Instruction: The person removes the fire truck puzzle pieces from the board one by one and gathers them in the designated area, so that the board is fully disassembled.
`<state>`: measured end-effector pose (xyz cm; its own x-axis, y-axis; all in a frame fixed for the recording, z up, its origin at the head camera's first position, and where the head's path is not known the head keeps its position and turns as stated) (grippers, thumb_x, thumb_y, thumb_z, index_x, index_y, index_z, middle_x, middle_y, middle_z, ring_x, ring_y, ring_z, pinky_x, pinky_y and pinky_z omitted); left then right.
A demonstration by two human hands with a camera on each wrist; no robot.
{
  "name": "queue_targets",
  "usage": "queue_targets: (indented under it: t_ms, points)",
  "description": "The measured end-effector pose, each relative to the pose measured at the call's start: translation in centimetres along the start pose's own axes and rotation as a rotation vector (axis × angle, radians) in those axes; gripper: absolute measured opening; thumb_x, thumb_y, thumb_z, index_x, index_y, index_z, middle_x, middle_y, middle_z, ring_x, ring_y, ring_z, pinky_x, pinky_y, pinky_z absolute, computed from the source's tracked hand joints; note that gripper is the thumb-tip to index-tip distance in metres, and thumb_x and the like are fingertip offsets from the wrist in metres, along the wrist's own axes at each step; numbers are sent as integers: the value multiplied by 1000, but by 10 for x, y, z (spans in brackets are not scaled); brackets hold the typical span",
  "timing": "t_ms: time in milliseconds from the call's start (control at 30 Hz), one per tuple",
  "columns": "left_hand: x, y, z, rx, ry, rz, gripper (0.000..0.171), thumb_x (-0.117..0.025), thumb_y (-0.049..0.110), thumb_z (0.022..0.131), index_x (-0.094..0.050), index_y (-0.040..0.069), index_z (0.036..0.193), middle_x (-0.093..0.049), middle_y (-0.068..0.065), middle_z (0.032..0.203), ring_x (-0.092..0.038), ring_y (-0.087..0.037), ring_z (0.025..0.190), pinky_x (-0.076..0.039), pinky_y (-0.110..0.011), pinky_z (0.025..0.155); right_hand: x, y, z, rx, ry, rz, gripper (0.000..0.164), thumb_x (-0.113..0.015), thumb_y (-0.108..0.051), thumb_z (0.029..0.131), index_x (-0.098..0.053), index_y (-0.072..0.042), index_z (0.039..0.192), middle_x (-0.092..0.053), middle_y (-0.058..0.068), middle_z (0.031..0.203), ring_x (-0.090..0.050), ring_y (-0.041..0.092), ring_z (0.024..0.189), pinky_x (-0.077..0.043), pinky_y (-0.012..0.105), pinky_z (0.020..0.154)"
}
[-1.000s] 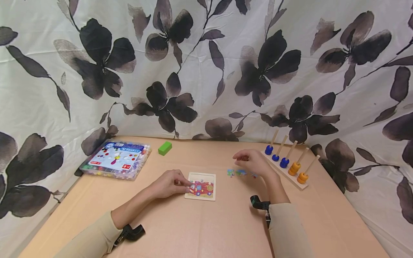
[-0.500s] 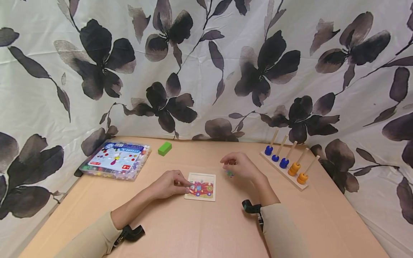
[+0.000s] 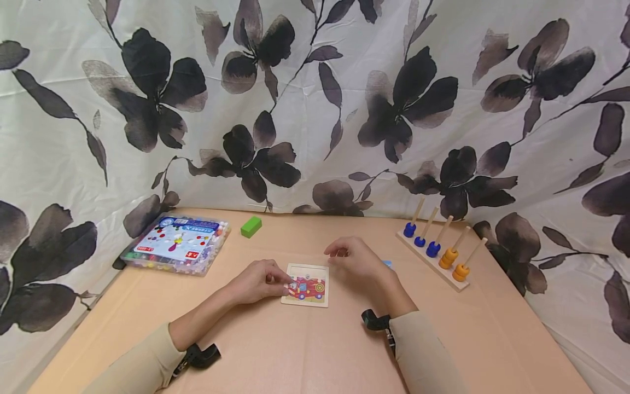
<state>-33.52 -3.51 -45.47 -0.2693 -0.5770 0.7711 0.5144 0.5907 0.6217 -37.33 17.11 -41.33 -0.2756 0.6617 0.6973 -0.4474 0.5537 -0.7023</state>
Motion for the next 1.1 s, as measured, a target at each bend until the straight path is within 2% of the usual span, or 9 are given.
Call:
queue_targets:
  t_ms: [167, 400, 733, 933, 1100]
  points:
    - [0, -1, 1, 14, 3, -20, 24, -85, 32, 87, -83, 21, 109, -65, 11, 89, -54, -9, 81, -45, -26, 74, -6, -3, 3, 21, -5, 11, 20, -74, -7, 95, -77, -1, 114, -74, 5, 100, -59, 17, 85, -50, 25, 76]
    - [0, -4, 3, 48, 7, -2, 32, -87, 35, 85, -80, 18, 112, -62, 7, 85, -54, -11, 80, -44, -27, 74, -19, -11, 5, 57, -52, 66, 20, -72, -1, 95, -75, 4, 113, -74, 19, 105, -57, 16, 83, -49, 24, 75]
    - [0, -3, 5, 51, 10, -2, 51, -89, 32, 83, -73, 6, 124, -56, 6, 79, -51, -10, 75, -40, -26, 70, -46, -24, 12, 62, -135, 77, 20, -72, -3, 95, -76, 0, 115, -73, 15, 107, -57, 16, 84, -49, 23, 75]
    - [-1, -6, 5, 72, 4, -3, 51, -88, 34, 84, -74, 7, 125, -58, 5, 80, -52, -11, 77, -41, -27, 72, -58, -29, 14, 62, -160, 42, 19, -74, -7, 96, -76, -2, 114, -74, 12, 110, -59, 16, 88, -51, 23, 78]
    - [-1, -6, 5, 72, 1, 8, 50, -87, 35, 84, -74, 8, 124, -58, 4, 81, -52, -11, 79, -41, -28, 73, -65, -32, 16, 61, -161, 3, 19, -77, -10, 94, -77, -5, 112, -74, 7, 105, -60, 13, 86, -52, 24, 77]
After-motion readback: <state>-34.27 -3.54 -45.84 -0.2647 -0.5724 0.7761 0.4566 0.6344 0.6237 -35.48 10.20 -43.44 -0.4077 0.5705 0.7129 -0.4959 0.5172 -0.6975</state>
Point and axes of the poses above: each hand's wrist, its own z-axis towards the middle knuckle, its own x-axis out of the back of the hand, y = z × x, the point moved 10 cm from there along z, towards the middle knuckle
